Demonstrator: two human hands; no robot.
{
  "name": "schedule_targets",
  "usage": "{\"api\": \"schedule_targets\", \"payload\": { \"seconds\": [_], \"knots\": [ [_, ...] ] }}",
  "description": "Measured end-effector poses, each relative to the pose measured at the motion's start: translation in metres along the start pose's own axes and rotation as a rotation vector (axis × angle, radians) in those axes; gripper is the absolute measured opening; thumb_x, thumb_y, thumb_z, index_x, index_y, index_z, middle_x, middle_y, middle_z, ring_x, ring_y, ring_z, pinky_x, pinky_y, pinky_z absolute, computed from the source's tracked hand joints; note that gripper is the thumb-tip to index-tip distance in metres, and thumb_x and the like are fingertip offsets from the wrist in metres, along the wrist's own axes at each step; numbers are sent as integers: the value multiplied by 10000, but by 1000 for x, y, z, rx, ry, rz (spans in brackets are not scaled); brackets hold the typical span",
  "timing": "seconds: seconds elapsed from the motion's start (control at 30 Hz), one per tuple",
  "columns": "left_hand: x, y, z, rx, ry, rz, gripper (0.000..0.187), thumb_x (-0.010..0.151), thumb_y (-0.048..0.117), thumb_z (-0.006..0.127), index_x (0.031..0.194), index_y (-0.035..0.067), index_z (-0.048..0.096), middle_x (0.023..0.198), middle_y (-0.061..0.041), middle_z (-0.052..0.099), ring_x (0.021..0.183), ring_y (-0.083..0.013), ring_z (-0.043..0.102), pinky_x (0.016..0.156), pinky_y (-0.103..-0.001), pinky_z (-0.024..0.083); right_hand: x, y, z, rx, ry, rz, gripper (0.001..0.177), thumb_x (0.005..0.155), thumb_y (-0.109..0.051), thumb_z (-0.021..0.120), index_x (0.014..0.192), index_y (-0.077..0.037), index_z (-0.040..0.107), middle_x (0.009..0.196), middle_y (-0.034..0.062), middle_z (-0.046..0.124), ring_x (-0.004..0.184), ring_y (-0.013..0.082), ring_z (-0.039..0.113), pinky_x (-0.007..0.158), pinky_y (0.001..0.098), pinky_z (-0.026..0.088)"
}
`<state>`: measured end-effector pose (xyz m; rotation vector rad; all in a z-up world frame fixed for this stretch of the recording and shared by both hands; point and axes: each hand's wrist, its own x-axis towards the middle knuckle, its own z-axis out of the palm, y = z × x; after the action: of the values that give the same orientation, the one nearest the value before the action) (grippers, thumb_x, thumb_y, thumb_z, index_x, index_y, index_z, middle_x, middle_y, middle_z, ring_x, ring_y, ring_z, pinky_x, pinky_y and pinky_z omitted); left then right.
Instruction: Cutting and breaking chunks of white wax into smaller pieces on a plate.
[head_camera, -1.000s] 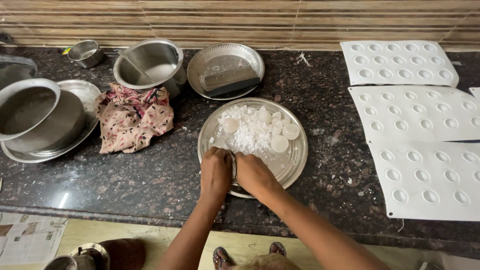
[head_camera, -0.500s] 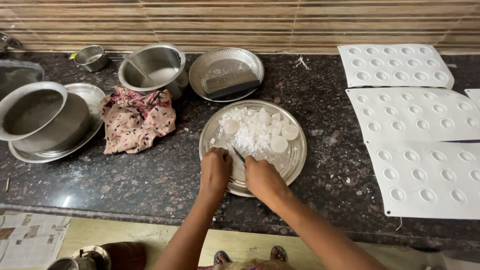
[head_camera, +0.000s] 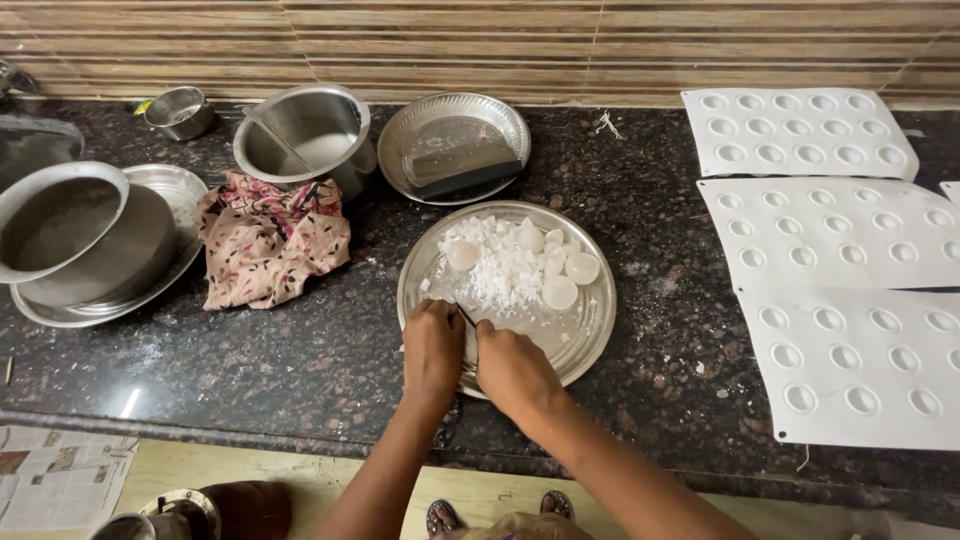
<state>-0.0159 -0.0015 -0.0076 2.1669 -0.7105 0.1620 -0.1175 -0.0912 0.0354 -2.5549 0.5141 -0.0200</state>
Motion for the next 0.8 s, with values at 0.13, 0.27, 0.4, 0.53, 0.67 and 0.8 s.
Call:
{"api": "schedule_targets", "payload": {
  "seconds": [0.13,0.27,0.4,0.53,0.67,0.8],
  "knots": [
    [0,-2,2,30,-15,-4,101,852,32,680,830,-67,684,926,-255,687,853,-437,662,786,-501,537,2,-9,-3,-9,-11,26,169,926,-21,493,1029,58,602,839,300,705,842,455,728,724,527,593],
    [0,4,-2,47,-54,-39,104,849,25,671,818,-74,672,913,-245,681,849,-411,664,782,-489,537,5,-11,-3,6,-65,31,171,952,-18,479,1051,72,587,833,290,706,816,411,754,686,468,628],
    [0,-2,1,13,-31,8,96,836,25,674,846,-70,686,927,-243,684,867,-417,659,789,-491,532,15,-10,-2,8,-13,2,173,943,-41,503,1035,59,610,854,295,708,844,432,734,723,495,600],
    [-1,-4,2,-17,-5,57,93,847,30,673,846,-58,705,916,-252,683,886,-439,650,803,-508,519,28,0,9,42,-8,2,182,938,-53,507,1021,58,624,872,303,702,859,445,725,738,514,589],
    [-1,-2,-1,-5,-26,31,104,857,41,663,854,-62,680,934,-252,675,897,-443,646,806,-504,519,34,3,11,89,22,-19,190,937,-64,515,986,55,655,878,315,704,882,462,713,781,527,574],
    [-2,-6,6,23,-25,10,91,858,33,652,860,-56,672,951,-254,671,892,-447,639,810,-510,519,30,3,6,61,-14,-5,186,892,-38,544,1005,55,658,896,327,697,888,474,705,778,529,574]
  ]
}}
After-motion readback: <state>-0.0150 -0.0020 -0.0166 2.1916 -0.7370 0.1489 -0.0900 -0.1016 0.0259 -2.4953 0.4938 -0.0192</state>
